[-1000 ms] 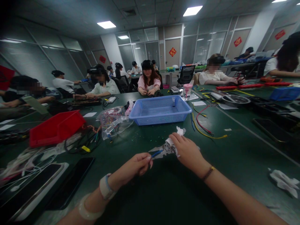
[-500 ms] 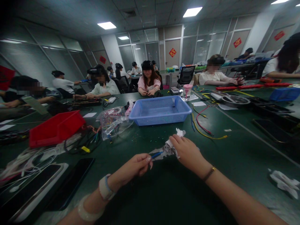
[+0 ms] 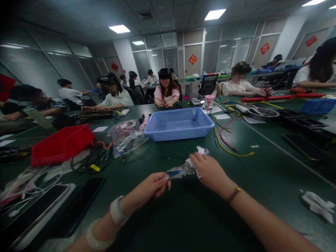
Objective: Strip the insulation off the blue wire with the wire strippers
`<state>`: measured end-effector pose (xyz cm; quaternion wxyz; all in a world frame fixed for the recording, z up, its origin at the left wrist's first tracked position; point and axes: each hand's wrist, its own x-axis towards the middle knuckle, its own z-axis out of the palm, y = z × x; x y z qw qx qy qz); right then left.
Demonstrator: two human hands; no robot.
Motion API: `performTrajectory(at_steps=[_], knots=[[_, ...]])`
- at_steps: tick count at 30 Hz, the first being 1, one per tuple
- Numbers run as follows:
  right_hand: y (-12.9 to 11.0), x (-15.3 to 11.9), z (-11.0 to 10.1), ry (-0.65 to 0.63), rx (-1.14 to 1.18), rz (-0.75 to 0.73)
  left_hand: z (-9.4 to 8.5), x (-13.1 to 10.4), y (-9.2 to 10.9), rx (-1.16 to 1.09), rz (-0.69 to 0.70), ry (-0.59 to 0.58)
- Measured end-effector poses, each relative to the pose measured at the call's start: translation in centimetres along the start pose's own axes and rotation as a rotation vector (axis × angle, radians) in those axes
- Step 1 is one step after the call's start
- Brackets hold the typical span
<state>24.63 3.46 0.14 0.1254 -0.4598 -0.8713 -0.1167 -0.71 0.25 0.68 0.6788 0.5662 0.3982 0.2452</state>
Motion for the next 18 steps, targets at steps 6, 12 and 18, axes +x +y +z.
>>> performTrajectory(at_steps=[6,12,18], knots=[[-0.2,0.03,-0.48,0.001,-0.046,0.003,0.14,0.03,-0.13,-0.017,0.004,-0.037],[-0.11,-0.14,-0.01,0.088,0.06,0.068,0.23,-0.11,0.07,-0.029,0.03,-0.013],[0.42,-0.19,0.0,0.074,0.063,0.075,0.13,-0.04,0.03,-0.053,0.033,-0.005]])
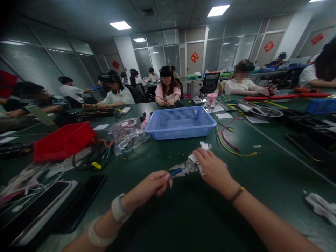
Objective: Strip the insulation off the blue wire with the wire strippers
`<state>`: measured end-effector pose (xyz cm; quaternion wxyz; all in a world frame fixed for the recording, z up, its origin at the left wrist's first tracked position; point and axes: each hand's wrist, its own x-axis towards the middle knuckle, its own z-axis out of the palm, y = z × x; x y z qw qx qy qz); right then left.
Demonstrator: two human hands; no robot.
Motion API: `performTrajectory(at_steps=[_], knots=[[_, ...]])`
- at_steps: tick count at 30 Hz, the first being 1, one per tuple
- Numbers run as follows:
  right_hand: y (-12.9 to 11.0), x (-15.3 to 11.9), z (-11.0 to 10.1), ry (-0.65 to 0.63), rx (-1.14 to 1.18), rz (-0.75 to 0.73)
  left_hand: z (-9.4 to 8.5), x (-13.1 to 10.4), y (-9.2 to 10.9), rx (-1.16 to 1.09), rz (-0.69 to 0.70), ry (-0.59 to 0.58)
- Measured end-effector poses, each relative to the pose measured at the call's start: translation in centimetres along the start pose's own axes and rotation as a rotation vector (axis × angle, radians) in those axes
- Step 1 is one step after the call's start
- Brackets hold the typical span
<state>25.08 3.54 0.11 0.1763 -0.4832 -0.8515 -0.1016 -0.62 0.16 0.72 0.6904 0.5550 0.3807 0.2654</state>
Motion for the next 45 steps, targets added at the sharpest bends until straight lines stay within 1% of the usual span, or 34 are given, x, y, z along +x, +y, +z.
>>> performTrajectory(at_steps=[6,15,22,29,37,45], knots=[[-0.33,0.01,-0.44,-0.002,-0.025,-0.001,-0.01,0.01,-0.12,0.006,0.008,0.001],[-0.34,-0.04,-0.11,0.03,-0.09,-0.017,-0.36,0.35,-0.6,-0.031,0.02,-0.023],[-0.69,0.03,-0.35,0.063,-0.167,-0.032,-0.32,0.26,-0.41,-0.028,0.007,-0.029],[-0.49,-0.01,0.24,0.072,-0.178,-0.046,-0.33,0.17,-0.31,-0.016,0.0,-0.039],[-0.62,0.02,0.51,0.069,-0.191,-0.045,-0.29,0.26,-0.48,0.015,-0.013,-0.025],[-0.7,0.06,-0.23,0.077,-0.236,-0.049,-0.11,0.21,-0.39,0.044,-0.007,0.0]])
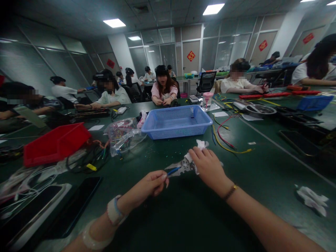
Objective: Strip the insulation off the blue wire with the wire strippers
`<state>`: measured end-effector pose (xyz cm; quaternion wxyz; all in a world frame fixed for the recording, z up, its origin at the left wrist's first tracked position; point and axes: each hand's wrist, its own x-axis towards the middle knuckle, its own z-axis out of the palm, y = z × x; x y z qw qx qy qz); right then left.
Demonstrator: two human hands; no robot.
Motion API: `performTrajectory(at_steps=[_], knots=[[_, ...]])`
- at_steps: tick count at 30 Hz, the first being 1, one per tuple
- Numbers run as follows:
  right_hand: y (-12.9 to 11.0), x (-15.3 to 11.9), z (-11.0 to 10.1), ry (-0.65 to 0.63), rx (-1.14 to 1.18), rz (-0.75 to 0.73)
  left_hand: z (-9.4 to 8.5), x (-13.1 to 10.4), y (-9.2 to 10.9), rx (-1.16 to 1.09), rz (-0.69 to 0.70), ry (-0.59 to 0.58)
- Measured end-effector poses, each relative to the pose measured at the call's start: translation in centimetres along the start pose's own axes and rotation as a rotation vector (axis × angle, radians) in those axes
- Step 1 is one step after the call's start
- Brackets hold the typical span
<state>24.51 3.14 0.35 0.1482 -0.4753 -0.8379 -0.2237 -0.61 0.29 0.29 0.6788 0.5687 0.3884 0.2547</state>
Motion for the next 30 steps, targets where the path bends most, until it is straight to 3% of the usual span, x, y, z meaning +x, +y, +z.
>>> performTrajectory(at_steps=[6,15,30], knots=[[0.06,0.09,-0.54,-0.008,-0.01,-0.01,-0.04,-0.03,0.06,-0.023,-0.006,0.006],[0.13,-0.02,0.26,-0.079,0.139,0.002,0.01,-0.09,0.17,-0.009,-0.013,-0.003],[0.26,0.1,0.08,-0.05,0.122,-0.017,-0.17,0.09,-0.16,0.0,-0.004,-0.014]])
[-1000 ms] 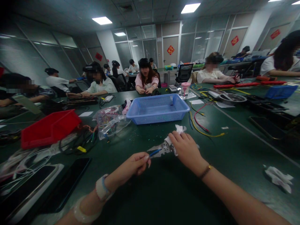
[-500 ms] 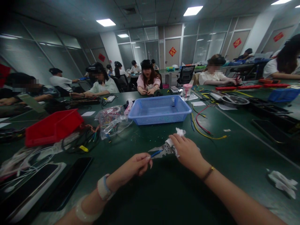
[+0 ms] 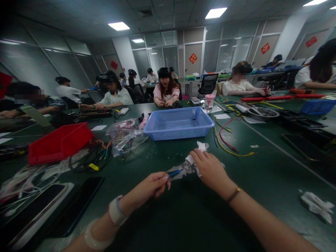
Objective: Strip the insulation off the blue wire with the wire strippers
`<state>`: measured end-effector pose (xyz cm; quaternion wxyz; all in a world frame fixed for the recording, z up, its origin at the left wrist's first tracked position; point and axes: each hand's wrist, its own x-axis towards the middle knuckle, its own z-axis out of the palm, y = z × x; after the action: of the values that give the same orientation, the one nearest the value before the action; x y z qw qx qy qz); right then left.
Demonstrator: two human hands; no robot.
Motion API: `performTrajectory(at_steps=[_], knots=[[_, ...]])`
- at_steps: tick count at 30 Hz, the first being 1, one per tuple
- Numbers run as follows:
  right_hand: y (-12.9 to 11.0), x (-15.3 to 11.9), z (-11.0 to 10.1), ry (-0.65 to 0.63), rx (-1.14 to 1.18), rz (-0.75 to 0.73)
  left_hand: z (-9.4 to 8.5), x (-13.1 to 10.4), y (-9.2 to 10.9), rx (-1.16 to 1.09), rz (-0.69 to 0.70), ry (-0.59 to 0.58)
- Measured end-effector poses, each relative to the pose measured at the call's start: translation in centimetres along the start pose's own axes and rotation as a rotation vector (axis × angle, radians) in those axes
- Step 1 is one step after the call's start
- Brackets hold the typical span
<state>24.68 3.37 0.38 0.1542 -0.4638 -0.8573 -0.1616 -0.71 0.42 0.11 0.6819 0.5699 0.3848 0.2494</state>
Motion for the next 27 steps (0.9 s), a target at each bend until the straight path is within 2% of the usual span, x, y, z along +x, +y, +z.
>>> performTrajectory(at_steps=[12,16,19,27], knots=[[-0.1,-0.1,-0.7,0.055,-0.125,-0.036,0.1,-0.1,0.2,-0.018,-0.013,0.009],[-0.2,-0.5,-0.6,0.13,-0.168,-0.027,0.1,-0.1,0.2,-0.026,-0.026,0.006],[0.0,-0.4,-0.4,0.167,-0.132,-0.054,0.1,-0.1,0.2,-0.021,-0.027,0.004],[0.9,0.1,0.6,0.09,0.089,-0.162,0.1,0.0,0.0,-0.016,-0.025,-0.007]])
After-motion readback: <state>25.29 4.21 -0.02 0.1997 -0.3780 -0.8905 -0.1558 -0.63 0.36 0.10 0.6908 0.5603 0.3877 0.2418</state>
